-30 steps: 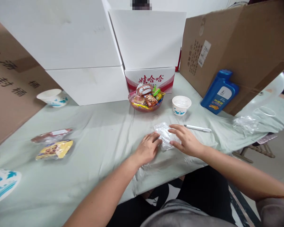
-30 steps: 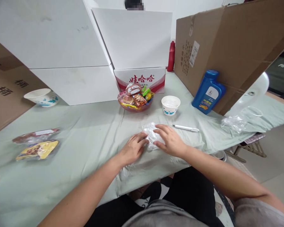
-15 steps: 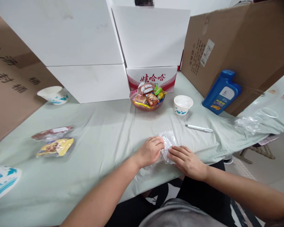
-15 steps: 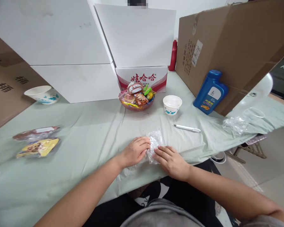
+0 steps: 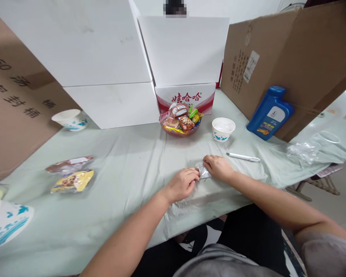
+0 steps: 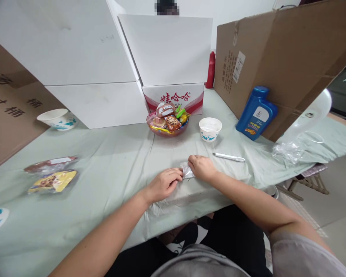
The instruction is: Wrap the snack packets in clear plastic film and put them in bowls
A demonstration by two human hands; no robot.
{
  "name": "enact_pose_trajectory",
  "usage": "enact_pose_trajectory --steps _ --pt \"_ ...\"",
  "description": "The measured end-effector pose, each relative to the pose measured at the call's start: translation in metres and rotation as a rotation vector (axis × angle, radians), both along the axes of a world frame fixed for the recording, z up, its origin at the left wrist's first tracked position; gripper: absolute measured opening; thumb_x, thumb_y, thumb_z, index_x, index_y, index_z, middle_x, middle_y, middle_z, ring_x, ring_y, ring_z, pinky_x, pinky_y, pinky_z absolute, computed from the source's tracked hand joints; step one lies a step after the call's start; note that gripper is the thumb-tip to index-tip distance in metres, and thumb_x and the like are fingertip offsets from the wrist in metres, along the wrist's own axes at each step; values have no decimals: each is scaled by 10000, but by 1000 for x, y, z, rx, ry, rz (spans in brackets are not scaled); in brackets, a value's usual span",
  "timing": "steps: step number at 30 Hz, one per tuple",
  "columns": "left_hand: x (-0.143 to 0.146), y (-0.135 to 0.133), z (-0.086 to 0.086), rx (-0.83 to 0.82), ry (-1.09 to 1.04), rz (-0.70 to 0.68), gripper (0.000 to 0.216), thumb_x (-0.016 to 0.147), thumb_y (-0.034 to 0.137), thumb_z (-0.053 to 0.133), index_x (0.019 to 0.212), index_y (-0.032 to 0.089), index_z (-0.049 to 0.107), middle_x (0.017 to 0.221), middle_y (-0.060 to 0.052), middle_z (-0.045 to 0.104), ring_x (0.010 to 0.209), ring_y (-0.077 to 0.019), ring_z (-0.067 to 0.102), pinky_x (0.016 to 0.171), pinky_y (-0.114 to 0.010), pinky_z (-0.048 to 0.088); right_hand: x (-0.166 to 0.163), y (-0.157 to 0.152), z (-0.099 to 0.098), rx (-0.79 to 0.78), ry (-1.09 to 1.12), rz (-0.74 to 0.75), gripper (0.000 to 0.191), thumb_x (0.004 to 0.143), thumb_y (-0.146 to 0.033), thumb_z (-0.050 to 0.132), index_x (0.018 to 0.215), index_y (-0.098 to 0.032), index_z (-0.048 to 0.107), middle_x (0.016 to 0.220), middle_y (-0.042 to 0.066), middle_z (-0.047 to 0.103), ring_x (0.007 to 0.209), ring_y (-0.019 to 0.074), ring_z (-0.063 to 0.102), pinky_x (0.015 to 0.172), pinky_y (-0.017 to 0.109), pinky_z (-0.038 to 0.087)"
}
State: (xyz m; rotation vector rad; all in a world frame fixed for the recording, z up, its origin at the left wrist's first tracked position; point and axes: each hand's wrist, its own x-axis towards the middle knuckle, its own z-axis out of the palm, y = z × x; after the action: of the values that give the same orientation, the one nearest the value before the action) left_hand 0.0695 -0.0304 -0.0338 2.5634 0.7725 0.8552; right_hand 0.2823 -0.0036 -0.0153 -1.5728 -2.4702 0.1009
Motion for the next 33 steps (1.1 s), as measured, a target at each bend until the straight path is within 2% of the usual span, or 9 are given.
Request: enact_pose_trajectory --steps 4,7,12,16,21,25,28,31,33 --pt "2 -5 2 116 -3 73 301 801 37 433 990 172 625 1090 -98 660 1086 -210 614 938 -376 531 -4 -1 -7 14 -27 -20 233 987 -284 417 1003 -165 617 923 107 705 839 217 654 729 297 416" --pt "5 -9 2 231 84 54 347 836 82 470 1135 178 617 1249 -111 612 1262 -258 514 1034 -442 458 -4 -3 -8 14 -36 -21 245 994 -289 401 1006 -169 614 930 99 701 846 212 646 737 297 414" --pt "8 -8 0 143 236 88 245 883 200 554 1106 221 652 1209 -82 644 1228 -257 549 1044 -477 426 2 3 -3 35 -44 -65 251 974 -332 451 1008 -157 627 939 126 681 866 246 624 767 336 430" --pt "6 -5 0 122 209 78 224 869 180 580 1071 224 669 1181 -76 645 1216 -250 561 1014 -448 450 11 5 -1 185 10 -151 209 937 -219 477 1016 -140 653 1092 176 643 1058 316 571 891 441 438" --pt "5 -5 -1 137 108 105 170 879 160 525 980 198 657 1067 -89 656 1089 -233 614 956 -417 505 7 -19 -20 196 194 316 268 935 -213 494 1151 -164 645 1286 151 611 1246 269 523 1032 444 441" --pt "3 -4 -3 76 -6 265 216 883 141 479 1062 170 594 1034 -97 653 951 -218 628 851 -384 547 13 -16 -22 131 241 396 315 935 -125 434 1137 -200 664 1190 101 685 1149 218 610 964 397 512" --pt "2 -1 -3 59 22 266 200 847 128 514 1028 168 589 986 -86 649 921 -228 608 835 -396 539 34 20 7 261 243 256 322 929 -138 420 1108 -193 683 1185 117 688 1116 232 625 977 411 497" --pt "2 1 -2 64 89 214 165 815 108 547 950 180 609 967 -73 641 948 -238 583 864 -410 516 55 71 46 446 234 -102 353 957 -191 386 1179 -193 661 1310 129 615 1258 274 516 1069 477 394" --pt "2 2 -2 67 117 208 158 810 105 559 933 183 620 979 -72 634 971 -243 571 878 -412 505 64 102 63 348 105 -285 382 969 -243 381 1249 -153 624 1391 158 544 1316 304 447 1089 490 348"
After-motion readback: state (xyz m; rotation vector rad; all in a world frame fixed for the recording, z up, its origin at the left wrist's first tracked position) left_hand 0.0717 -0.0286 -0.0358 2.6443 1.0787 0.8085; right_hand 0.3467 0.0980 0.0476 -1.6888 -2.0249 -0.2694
